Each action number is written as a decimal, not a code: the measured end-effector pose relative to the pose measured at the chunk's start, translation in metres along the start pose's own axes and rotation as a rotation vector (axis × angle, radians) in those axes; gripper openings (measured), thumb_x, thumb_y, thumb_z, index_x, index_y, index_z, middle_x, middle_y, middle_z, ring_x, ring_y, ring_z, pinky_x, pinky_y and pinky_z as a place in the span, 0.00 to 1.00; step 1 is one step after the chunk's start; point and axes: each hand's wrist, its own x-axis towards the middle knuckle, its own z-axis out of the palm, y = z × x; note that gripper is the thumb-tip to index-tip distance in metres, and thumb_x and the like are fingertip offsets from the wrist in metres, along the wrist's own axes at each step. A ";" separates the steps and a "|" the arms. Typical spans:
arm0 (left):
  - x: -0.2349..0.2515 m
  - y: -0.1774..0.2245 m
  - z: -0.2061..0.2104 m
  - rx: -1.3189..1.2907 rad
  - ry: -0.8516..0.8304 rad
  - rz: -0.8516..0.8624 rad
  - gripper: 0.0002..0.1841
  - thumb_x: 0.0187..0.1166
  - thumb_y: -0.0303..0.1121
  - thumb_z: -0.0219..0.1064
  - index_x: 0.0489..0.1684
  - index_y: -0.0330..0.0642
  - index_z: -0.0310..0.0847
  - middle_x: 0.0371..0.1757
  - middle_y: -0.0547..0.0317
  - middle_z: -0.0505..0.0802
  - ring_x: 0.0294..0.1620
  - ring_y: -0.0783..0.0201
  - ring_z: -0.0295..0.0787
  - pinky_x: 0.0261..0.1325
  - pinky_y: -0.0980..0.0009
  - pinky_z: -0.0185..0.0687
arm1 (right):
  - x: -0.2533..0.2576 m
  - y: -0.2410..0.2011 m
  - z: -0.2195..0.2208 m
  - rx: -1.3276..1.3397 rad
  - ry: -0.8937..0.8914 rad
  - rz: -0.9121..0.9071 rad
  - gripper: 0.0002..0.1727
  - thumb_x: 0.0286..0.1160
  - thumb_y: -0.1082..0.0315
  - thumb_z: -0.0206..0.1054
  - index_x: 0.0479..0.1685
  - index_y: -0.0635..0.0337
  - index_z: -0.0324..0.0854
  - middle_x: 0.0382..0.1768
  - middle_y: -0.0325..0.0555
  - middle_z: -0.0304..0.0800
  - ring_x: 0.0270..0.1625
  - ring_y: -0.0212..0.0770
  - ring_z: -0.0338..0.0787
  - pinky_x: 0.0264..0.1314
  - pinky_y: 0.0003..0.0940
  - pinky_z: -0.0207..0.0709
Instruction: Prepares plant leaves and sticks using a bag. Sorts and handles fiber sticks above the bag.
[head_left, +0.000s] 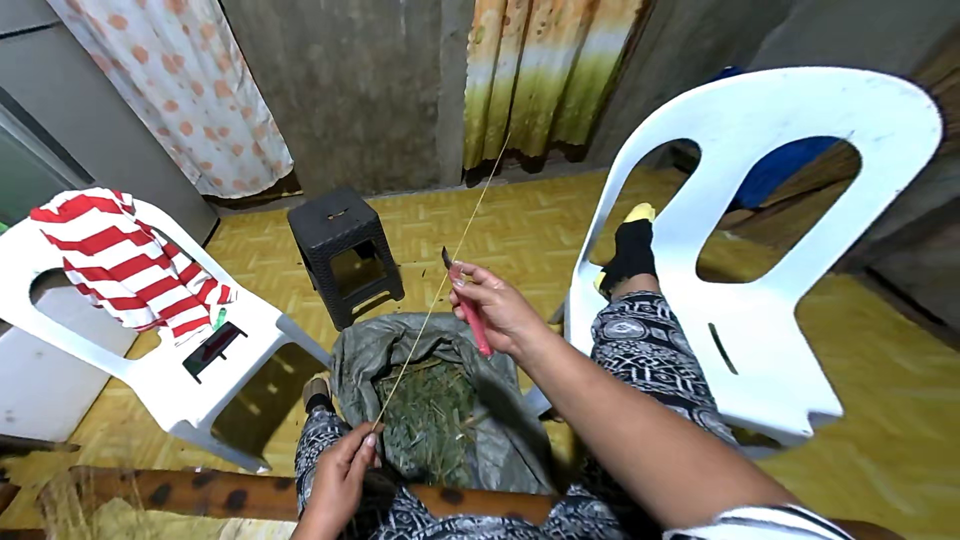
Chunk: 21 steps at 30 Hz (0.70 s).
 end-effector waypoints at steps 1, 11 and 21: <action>-0.001 0.000 -0.001 -0.003 -0.006 0.004 0.16 0.88 0.31 0.54 0.60 0.35 0.88 0.32 0.69 0.90 0.30 0.81 0.84 0.40 0.82 0.83 | 0.001 -0.001 -0.001 -0.007 0.005 -0.004 0.17 0.89 0.73 0.58 0.73 0.57 0.76 0.32 0.42 0.85 0.24 0.30 0.82 0.27 0.21 0.77; -0.015 -0.009 -0.013 -0.125 -0.073 -0.052 0.16 0.89 0.30 0.54 0.60 0.35 0.87 0.30 0.72 0.89 0.28 0.82 0.81 0.37 0.83 0.80 | 0.013 -0.021 -0.012 0.033 0.069 -0.033 0.15 0.89 0.70 0.58 0.70 0.52 0.77 0.36 0.40 0.85 0.25 0.29 0.82 0.25 0.20 0.76; -0.027 -0.019 -0.031 -0.248 -0.135 -0.153 0.15 0.89 0.29 0.54 0.58 0.40 0.89 0.27 0.75 0.87 0.25 0.83 0.77 0.31 0.84 0.74 | 0.028 -0.050 -0.027 0.041 0.133 -0.112 0.16 0.88 0.68 0.59 0.71 0.49 0.76 0.34 0.37 0.83 0.25 0.29 0.82 0.26 0.20 0.77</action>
